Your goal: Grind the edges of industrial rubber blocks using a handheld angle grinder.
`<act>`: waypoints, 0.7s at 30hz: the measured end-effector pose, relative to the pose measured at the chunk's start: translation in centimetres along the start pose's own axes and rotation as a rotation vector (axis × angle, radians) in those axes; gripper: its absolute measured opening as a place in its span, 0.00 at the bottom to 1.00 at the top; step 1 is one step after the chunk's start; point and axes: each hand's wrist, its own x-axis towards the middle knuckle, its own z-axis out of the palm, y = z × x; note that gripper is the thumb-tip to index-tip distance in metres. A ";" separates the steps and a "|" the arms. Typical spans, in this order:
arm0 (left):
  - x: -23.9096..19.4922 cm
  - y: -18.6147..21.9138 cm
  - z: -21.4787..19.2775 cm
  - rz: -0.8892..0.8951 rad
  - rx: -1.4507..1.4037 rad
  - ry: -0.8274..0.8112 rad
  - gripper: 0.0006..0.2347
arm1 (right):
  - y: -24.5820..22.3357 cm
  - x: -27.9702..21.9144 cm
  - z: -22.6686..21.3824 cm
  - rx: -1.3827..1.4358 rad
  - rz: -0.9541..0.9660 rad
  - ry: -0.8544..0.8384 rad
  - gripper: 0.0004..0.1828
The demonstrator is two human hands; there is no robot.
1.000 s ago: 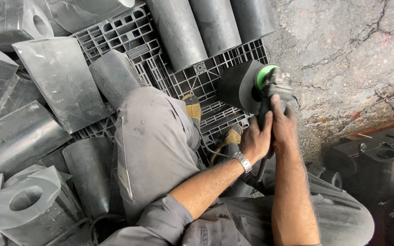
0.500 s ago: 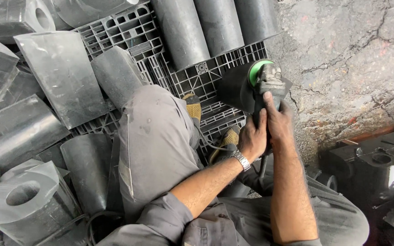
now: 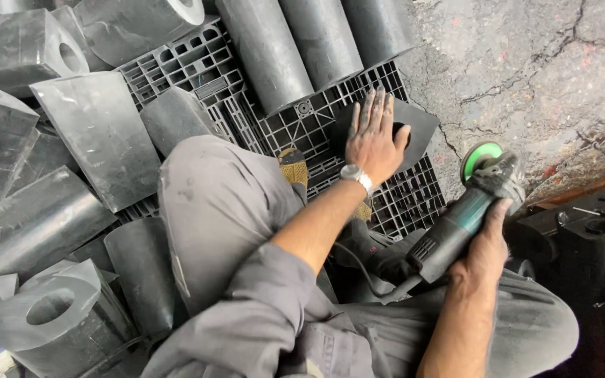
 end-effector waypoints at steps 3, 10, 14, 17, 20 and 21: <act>1.3 0.2 -1.4 0.098 0.192 -0.147 0.35 | 1.6 -0.8 -3.0 0.088 0.024 -0.048 0.37; -1.0 1.9 1.7 0.614 0.186 -0.487 0.36 | 3.5 0.7 -3.6 0.279 0.088 -0.084 0.35; 1.7 -3.1 -1.9 0.117 0.148 -0.381 0.36 | 3.4 0.5 -4.3 0.339 0.058 -0.154 0.35; 1.8 -7.9 -2.4 -0.316 0.088 -0.341 0.34 | 3.3 0.2 -3.9 0.368 0.060 -0.170 0.35; 2.0 -8.9 -1.6 -0.322 0.066 -0.205 0.32 | 2.7 0.2 -3.2 0.394 0.062 -0.122 0.35; 1.6 -8.7 -1.3 -0.202 0.095 -0.120 0.30 | 2.7 -0.2 -3.1 0.396 0.083 -0.051 0.34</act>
